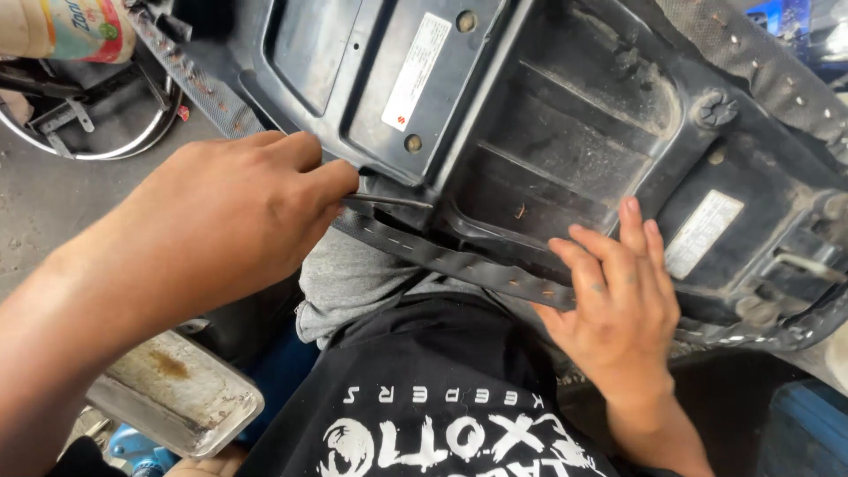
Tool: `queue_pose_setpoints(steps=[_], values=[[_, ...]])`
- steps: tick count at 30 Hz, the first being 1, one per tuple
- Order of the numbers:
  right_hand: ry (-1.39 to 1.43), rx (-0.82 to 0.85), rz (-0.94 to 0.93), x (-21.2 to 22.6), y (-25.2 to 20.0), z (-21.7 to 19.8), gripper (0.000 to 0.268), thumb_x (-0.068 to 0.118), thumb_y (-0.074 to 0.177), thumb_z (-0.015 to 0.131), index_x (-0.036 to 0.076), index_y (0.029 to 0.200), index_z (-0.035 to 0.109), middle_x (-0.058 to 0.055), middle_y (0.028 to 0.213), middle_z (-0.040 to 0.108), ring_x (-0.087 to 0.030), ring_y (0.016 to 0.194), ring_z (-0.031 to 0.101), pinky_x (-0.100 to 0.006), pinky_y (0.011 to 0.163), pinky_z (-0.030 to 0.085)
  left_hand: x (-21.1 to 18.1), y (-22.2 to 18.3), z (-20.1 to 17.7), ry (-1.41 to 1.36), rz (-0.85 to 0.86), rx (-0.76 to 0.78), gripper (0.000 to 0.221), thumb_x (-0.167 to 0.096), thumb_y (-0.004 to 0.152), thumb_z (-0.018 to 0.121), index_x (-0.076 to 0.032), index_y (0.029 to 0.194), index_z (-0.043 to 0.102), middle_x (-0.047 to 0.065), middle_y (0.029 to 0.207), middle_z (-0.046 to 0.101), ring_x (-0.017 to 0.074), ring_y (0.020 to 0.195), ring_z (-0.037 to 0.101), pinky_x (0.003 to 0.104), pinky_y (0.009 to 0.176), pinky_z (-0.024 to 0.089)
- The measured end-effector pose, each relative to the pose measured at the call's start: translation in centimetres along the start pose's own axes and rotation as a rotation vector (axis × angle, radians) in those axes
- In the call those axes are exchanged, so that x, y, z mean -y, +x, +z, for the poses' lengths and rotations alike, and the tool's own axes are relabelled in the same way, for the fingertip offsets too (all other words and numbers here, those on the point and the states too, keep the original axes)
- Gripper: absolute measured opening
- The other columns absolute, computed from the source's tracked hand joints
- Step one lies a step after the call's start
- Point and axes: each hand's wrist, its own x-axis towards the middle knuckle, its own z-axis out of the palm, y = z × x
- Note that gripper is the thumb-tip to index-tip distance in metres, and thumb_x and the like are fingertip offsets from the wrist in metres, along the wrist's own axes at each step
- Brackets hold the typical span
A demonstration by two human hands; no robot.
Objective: Removing staples from the underside of a motorcycle seat cover using a flathead screwdriver.
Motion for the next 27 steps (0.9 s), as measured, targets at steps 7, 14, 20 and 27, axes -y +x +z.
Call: queue_pose_setpoints(steps=[7, 14, 20, 27], values=[[0.037, -0.051, -0.086, -0.6, -0.4, 0.8, 0.056, 0.055, 0.078, 0.086, 0.007, 0.105, 0.075, -0.007, 0.105, 0.066, -0.042, 0.135, 0.061, -0.056, 0.115, 0.053, 4.9, 0.0, 0.9, 0.026, -0.152, -0.202, 0.015, -0.027, 0.110, 0.055, -0.013, 0.107, 0.059, 0.005, 0.088, 0.063, 0.0298, 0.073, 0.067, 0.047, 0.046, 0.051], [0.017, -0.114, -0.083, 0.1, -0.4, 1.2, 0.054, 0.059, 0.088, 0.074, 0.007, 0.105, 0.075, -0.008, 0.106, 0.069, -0.044, 0.136, 0.061, -0.059, 0.116, 0.052, 20.6, 1.3, 11.1, -0.311, -0.575, -0.827, 0.030, -0.013, 0.118, 0.051, 0.002, 0.093, 0.050, 0.026, 0.086, 0.060, 0.0469, 0.073, 0.051, 0.057, 0.064, 0.033], [0.008, -0.039, -0.124, -0.7, -1.0, 0.2, 0.046, 0.012, 0.066, 0.093, 0.008, 0.108, 0.075, -0.007, 0.108, 0.067, -0.044, 0.139, 0.062, -0.063, 0.121, 0.050, 20.6, 0.5, 12.3, -1.035, -1.008, -0.825, 0.035, -0.047, 0.107, 0.039, -0.014, 0.097, 0.042, 0.003, 0.087, 0.072, 0.0126, 0.062, 0.065, 0.034, 0.038, 0.042], [-0.022, 0.000, -0.121, -1.0, -0.9, -0.8, 0.044, 0.034, 0.077, 0.091, 0.007, 0.107, 0.075, -0.007, 0.107, 0.071, -0.043, 0.135, 0.067, -0.061, 0.124, 0.049, 18.8, 1.7, 16.7, -1.113, -0.883, -0.916, 0.037, -0.048, 0.112, 0.049, -0.016, 0.096, 0.041, -0.005, 0.079, 0.039, 0.0086, 0.068, 0.035, 0.033, 0.059, 0.035]])
